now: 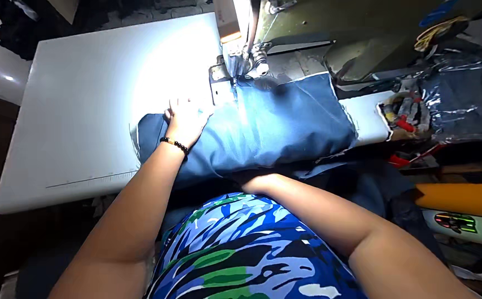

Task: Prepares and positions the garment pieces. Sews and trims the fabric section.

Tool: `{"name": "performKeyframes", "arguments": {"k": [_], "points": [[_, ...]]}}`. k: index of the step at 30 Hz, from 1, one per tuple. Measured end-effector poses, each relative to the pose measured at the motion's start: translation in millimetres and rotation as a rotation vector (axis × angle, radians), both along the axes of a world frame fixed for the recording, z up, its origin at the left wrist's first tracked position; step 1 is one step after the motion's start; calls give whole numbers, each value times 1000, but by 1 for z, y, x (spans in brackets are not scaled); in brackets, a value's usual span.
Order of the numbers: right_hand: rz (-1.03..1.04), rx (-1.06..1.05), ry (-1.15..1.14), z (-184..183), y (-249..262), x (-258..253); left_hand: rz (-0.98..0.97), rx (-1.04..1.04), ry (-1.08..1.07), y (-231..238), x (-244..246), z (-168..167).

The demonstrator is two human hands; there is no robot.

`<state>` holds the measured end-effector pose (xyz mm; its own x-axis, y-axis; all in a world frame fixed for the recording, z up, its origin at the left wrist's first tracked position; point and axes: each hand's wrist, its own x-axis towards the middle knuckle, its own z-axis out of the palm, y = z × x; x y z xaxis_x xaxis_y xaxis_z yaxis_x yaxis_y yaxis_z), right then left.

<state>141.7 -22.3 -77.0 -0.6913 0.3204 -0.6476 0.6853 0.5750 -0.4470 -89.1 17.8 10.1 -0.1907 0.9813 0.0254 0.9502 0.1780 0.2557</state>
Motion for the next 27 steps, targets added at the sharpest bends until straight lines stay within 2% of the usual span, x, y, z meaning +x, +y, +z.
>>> {"name": "performKeyframes", "arguments": {"k": [2, 3, 4, 6, 8, 9, 11, 14, 16, 19, 21, 22, 25, 27], "points": [[-51, -143, -90, 32, -7, 10, -134, 95, -15, -20, 2, -5], [-75, -186, -105, 62, -10, 17, -216, 161, -23, -31, 1, -9], [-33, -226, -1, 94, -10, 25, -286, 219, -20, -42, -1, -11], [77, -199, 523, 119, -5, 44, -398, 286, -19, -58, -4, -13], [-116, -74, 1022, 112, -2, 49, -468, 291, -43, -68, -3, -13], [-257, 31, 1164, 107, 1, 45, -497, 297, -73, -70, -2, -13], [-417, 114, 1262, 98, 7, 36, -541, 352, -164, -74, 5, -4], [-469, -122, 1186, 92, -8, 22, -582, 493, -317, -99, 20, 46], [-296, -248, 990, 88, -19, 19, -565, 565, -317, -124, 13, 91], [-7, -248, 822, 74, -21, 13, -468, 699, -210, -122, -30, 117], [15, -201, 741, 69, -17, 8, -384, 695, -28, -84, -55, 107], [8, -178, 690, 68, -15, 5, -311, 641, 40, -60, -51, 102], [1, -163, 487, 67, -15, -2, -73, 245, 133, -3, -16, 60], [-18, -146, 322, 60, -10, 2, -112, 63, 176, 20, 2, 27]]}}
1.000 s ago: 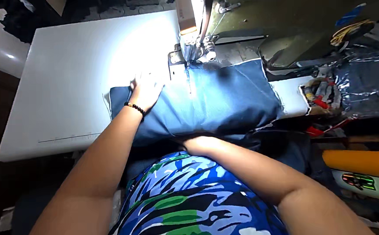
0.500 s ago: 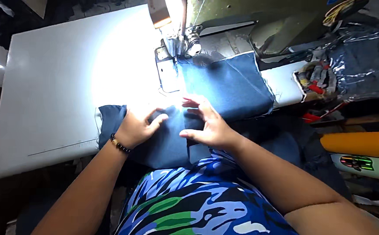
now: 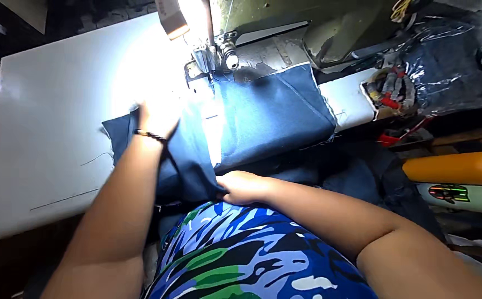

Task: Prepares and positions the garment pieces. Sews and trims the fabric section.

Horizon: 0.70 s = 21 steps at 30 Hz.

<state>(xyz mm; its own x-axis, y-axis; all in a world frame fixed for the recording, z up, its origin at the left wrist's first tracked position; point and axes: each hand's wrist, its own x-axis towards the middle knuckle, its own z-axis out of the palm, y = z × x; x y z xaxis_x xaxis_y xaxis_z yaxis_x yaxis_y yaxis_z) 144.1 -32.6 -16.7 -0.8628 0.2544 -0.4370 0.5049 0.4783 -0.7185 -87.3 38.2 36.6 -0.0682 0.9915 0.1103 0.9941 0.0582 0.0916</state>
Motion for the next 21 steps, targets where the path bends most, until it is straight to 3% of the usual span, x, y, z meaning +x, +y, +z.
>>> {"name": "performKeyframes", "arguments": {"k": [3, 5, 7, 10, 13, 16, 18, 21], "points": [[-76, 22, -375, -8, 10, 21, -74, 49, -116, 5, 16, -27], [-79, 50, -476, -12, 14, 40, -106, 103, -182, -2, 21, -30], [-158, 82, -273, 1, 13, 62, -98, 58, -216, -11, 22, -32], [-682, 215, 349, 22, 2, 83, -122, 74, -251, -25, 25, -35], [-981, 510, 641, 18, 42, 90, -155, 95, -280, -28, 29, -35], [-835, 777, 588, 6, 101, 100, -194, 103, -301, -31, 32, -37], [-679, 766, 488, 12, 127, 102, -237, 121, -318, -37, 34, -40], [-606, 712, 462, 24, 139, 95, -244, 185, -404, -49, 41, -32]]}}
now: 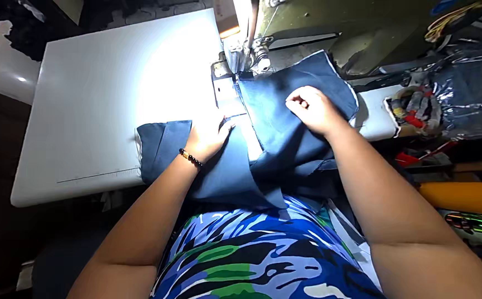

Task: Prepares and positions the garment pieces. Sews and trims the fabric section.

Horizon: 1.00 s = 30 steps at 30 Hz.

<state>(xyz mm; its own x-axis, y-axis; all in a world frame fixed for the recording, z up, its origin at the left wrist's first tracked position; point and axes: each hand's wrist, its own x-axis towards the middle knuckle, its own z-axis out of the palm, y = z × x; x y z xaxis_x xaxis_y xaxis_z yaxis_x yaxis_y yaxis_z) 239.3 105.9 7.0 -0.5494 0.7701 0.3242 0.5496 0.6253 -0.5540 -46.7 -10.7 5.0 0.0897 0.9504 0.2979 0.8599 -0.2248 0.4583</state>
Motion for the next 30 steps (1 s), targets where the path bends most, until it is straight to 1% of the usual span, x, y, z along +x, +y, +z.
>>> {"name": "performKeyframes", "arguments": {"k": [2, 5, 6, 8, 10, 15, 19, 23, 27, 30], "points": [[56, -38, 135, 11, -16, -20, 17, 92, -52, -9, 3, 15], [250, -307, 439, 28, -71, -63, 43, 222, -55, -18, 3, 44], [282, -393, 487, 32, -89, -74, 52, 249, -48, -19, 1, 54], [247, -506, 499, 32, -113, -85, 70, 285, -7, -20, 0, 70], [168, -535, 518, 29, -124, -86, 82, 299, 4, -22, 0, 78], [124, -599, 714, 27, -114, -85, 34, 205, -116, -29, 10, 72], [74, -755, 851, 38, -112, -90, -47, 169, -188, -32, 18, 65], [38, -799, 896, 40, -119, -92, -127, 99, -334, -35, 12, 58], [77, -843, 903, 35, -125, -92, -150, -13, -497, -43, 8, 59], [70, -882, 887, 35, -129, -89, -227, -14, -657, -44, 7, 54]]}}
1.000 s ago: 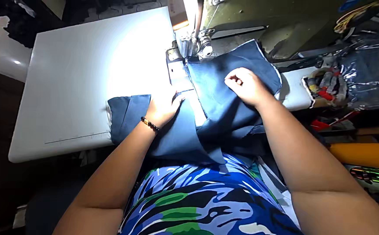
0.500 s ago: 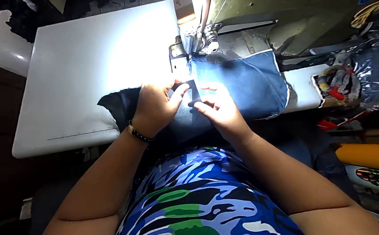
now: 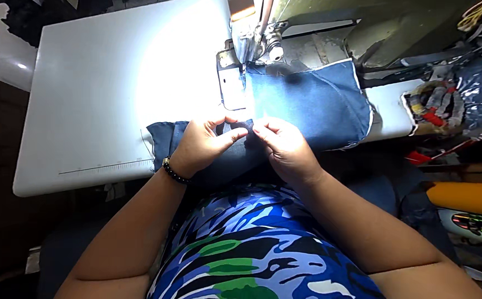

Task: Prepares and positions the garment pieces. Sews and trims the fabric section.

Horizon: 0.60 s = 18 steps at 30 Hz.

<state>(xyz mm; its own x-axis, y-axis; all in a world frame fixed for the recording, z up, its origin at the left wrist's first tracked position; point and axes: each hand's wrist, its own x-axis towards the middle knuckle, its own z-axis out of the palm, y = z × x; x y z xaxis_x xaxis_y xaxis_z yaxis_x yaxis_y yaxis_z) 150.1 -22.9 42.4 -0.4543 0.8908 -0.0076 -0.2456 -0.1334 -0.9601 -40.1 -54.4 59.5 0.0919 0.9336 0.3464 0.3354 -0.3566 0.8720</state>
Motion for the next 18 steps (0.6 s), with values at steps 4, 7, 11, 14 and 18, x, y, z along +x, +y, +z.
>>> {"name": "performKeyframes", "arguments": {"k": [4, 7, 11, 14, 18], "points": [[4, -96, 117, -1, -5, -1, -32, 0, -178, -1, 4, -10], [-31, -73, 116, -4, -8, -4, -31, 7, -216, -2, 8, -15], [-49, 137, 62, -9, -9, -1, 42, 26, -132, -9, 12, -11], [-44, 213, 111, -14, -6, 0, 110, 54, -57, -12, 14, -9], [-63, 194, 177, -20, -4, -1, 145, -31, 68, -14, 12, 2]]}}
